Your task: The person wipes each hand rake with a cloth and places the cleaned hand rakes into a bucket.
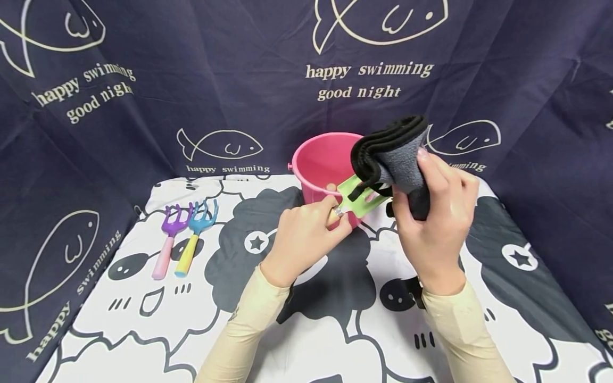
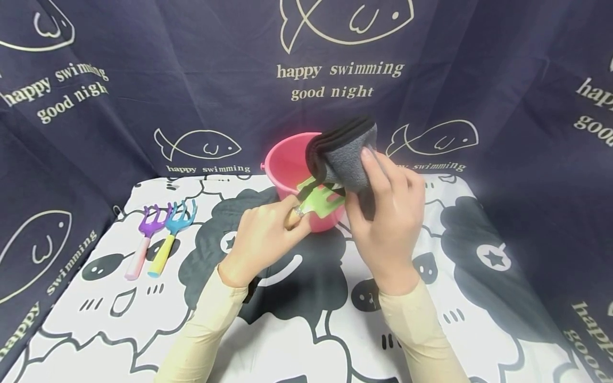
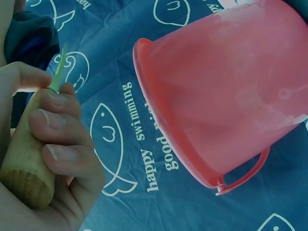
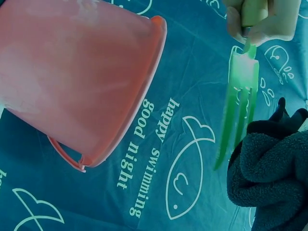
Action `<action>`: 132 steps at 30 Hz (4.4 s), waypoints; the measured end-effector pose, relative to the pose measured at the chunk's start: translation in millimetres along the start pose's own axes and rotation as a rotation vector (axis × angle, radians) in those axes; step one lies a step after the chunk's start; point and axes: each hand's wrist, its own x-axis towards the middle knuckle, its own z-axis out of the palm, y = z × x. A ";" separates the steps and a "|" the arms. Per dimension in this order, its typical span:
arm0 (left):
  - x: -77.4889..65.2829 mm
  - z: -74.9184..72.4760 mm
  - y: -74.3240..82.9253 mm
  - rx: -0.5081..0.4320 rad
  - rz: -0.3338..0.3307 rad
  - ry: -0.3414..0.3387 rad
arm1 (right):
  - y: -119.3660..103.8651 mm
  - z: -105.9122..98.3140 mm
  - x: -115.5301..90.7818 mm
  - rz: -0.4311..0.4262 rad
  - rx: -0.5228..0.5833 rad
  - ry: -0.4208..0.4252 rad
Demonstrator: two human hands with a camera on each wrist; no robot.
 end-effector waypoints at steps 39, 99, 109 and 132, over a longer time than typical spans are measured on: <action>-7.8 0.1 -14.3 -0.135 0.073 0.153 | -49.6 -2.6 -17.0 -0.137 0.201 -0.195; -3.1 -4.7 -4.2 -0.111 0.079 0.221 | -33.7 6.7 -22.0 -0.107 0.092 -0.285; -3.8 -4.7 -4.2 -0.137 0.037 0.185 | -31.7 6.0 -20.2 -0.101 0.088 -0.275; 1.1 -7.4 -1.1 -0.061 0.050 0.186 | -22.4 2.7 -16.4 -0.006 0.070 -0.268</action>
